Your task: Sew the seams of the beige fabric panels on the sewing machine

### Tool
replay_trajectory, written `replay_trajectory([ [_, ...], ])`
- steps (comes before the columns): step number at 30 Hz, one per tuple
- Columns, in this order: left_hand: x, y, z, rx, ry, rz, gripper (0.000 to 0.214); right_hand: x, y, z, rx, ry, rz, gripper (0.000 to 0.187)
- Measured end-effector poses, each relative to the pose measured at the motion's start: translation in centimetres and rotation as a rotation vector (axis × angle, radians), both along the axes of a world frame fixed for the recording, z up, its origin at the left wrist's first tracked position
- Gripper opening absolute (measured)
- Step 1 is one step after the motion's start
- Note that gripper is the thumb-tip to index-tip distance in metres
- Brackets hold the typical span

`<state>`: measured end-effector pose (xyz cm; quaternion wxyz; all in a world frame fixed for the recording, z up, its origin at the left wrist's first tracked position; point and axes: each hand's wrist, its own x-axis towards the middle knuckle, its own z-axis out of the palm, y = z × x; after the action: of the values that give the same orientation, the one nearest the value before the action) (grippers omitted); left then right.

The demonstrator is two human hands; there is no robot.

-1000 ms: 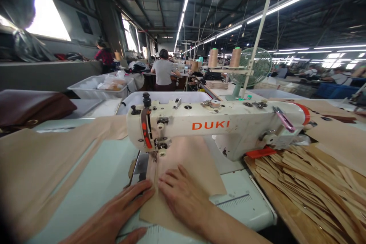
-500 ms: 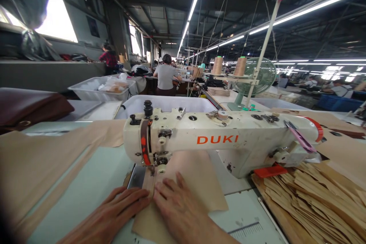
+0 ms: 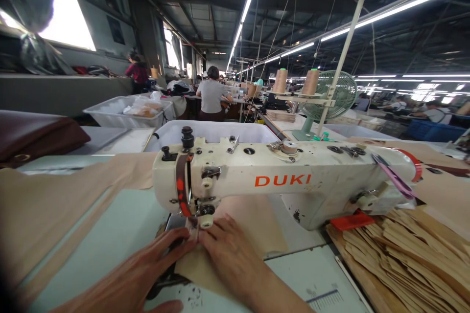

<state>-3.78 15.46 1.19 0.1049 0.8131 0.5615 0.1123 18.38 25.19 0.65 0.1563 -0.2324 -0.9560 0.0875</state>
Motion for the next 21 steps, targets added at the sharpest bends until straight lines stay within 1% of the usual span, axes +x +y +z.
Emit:
replay_trajectory([
  [2, 0.2, 0.1, 0.3, 0.031, 0.004, -0.004, 0.078, -0.2, 0.1, -0.1, -0.015, 0.024, -0.012, 0.03],
  [7, 0.4, 0.3, 1.0, 0.129, -0.023, -0.031, 0.071, -0.5, 0.2, -0.1, 0.004, 0.022, -0.031, 0.033],
  [12, -0.1, 0.5, 0.1, 0.165, -0.069, -0.014, 0.074, -0.5, 0.4, -0.4, 0.025, 0.024, -0.046, 0.034],
  [14, -0.2, 0.7, -0.1, 0.155, -0.07, -0.007, 0.075, -0.5, 0.7, -0.5, 0.026, 0.038, -0.046, 0.034],
  [17, -0.3, 1.1, -0.1, 0.167, -0.066, -0.019, 0.074, -0.4, 1.0, -0.6, 0.015, 0.061, -0.031, 0.034],
  [21, -0.4, 1.4, 0.3, 0.236, -0.084, -0.069, 0.068, -0.4, 1.1, -0.5, -0.018, 0.118, -0.035, 0.034],
])
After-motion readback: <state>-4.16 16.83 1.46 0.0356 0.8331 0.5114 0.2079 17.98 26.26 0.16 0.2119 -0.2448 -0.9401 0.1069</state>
